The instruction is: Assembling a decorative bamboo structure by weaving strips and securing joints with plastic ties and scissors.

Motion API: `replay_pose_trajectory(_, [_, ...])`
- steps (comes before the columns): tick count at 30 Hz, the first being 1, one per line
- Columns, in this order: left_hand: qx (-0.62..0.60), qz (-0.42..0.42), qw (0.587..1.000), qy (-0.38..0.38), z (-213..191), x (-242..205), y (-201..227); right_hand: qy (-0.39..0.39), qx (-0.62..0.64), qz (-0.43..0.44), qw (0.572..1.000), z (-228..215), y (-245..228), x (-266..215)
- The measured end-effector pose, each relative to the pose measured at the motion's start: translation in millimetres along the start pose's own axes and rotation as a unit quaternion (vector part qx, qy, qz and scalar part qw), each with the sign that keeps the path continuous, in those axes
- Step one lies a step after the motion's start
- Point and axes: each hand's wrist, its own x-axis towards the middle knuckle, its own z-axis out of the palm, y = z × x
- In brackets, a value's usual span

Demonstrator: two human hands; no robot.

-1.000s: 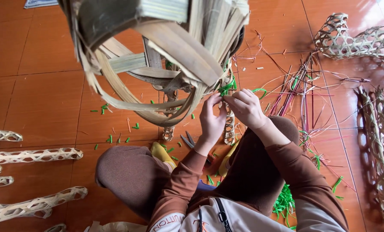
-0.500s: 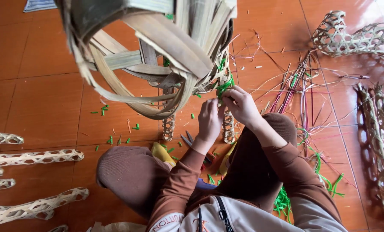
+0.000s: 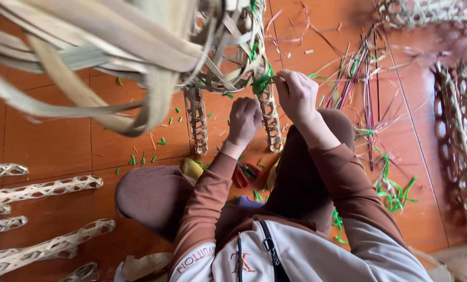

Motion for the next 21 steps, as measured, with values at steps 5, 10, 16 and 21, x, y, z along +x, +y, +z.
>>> replay_pose_trajectory(5, [-0.253,-0.281,0.925,-0.042,-34.1,14.8,20.0,-0.093,-0.036,0.114,0.988,-17.2,-59.4,-34.2])
replay_pose_trajectory(10, [-0.128,-0.291,0.948,-0.032,-18.6,17.0,26.9,-0.151,0.036,0.101,0.983,-3.2,-107.5,-87.7])
replay_pose_trajectory(16, [-0.099,-0.279,0.955,-0.005,-25.3,21.9,34.7,-0.434,0.024,0.163,0.886,58.7,-143.5,-219.5])
replay_pose_trajectory(21, [-0.114,-0.259,0.959,-0.005,-29.4,19.6,29.6,-0.651,-0.002,0.276,0.707,121.4,-110.6,-379.1])
